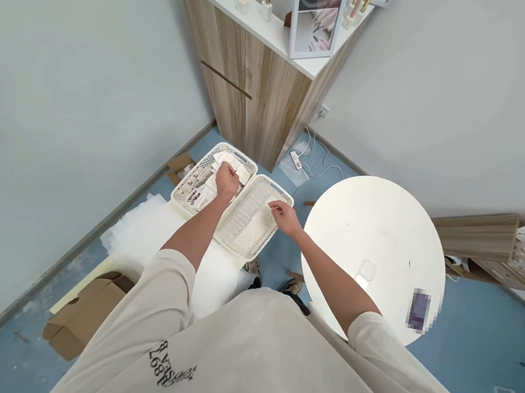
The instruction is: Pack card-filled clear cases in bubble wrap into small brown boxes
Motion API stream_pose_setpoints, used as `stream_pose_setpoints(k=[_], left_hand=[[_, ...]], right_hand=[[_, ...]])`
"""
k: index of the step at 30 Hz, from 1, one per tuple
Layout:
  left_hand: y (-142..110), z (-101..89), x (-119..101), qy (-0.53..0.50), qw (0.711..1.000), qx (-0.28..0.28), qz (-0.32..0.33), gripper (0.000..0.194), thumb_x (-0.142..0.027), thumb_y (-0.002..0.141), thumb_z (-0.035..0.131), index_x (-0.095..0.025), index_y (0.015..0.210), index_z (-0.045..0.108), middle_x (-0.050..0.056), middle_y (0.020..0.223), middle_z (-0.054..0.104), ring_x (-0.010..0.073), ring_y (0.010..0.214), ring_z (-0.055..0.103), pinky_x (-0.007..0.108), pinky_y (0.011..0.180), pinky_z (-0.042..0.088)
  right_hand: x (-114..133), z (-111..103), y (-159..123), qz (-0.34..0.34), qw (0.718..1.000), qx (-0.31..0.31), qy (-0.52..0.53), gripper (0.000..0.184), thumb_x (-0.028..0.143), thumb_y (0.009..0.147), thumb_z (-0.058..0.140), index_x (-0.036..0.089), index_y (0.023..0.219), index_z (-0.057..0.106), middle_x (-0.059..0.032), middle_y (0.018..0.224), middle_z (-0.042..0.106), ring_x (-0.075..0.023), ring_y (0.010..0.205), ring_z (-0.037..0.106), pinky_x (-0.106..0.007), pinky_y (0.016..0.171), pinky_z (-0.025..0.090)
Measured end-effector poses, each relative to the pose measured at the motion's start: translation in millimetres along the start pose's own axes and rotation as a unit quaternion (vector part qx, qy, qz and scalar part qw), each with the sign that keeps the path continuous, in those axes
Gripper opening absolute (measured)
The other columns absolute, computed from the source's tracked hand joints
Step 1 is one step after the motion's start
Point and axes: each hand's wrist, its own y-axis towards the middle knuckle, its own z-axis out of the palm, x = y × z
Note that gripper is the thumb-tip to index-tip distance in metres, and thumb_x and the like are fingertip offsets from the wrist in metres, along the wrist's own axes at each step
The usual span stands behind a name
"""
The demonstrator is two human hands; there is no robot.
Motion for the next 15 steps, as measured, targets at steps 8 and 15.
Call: stream_pose_setpoints(k=[8, 15], left_hand=[[-32.8, -48.2, -0.5, 0.018, 0.998, -0.011, 0.064, 0.027, -0.003, 0.075, 0.058, -0.024, 0.090, 0.049, -0.002, 0.086, 0.062, 0.0149, 0.077, 0.062, 0.027, 0.074, 0.044], [-73.2, -39.2, -26.1, -0.077, 0.994, 0.019, 0.069, 0.029, -0.008, 0.073, 0.059, -0.024, 0.095, 0.051, -0.001, 0.098, 0.066, 0.0156, 0.084, 0.066, 0.029, 0.080, 0.050]], right_hand=[[11.1, 23.2, 2.6, -0.045, 0.999, 0.021, 0.020, 0.027, 0.021, 0.092, 0.050, 0.023, 0.110, 0.071, -0.0054, 0.117, 0.072, -0.0176, 0.102, 0.066, -0.035, 0.096, 0.052], [22.3, 22.8, -10.9, -0.083, 0.996, -0.041, -0.017, 0.025, 0.025, 0.091, 0.057, 0.023, 0.114, 0.067, -0.0068, 0.120, 0.067, -0.0184, 0.096, 0.066, -0.035, 0.092, 0.052]])
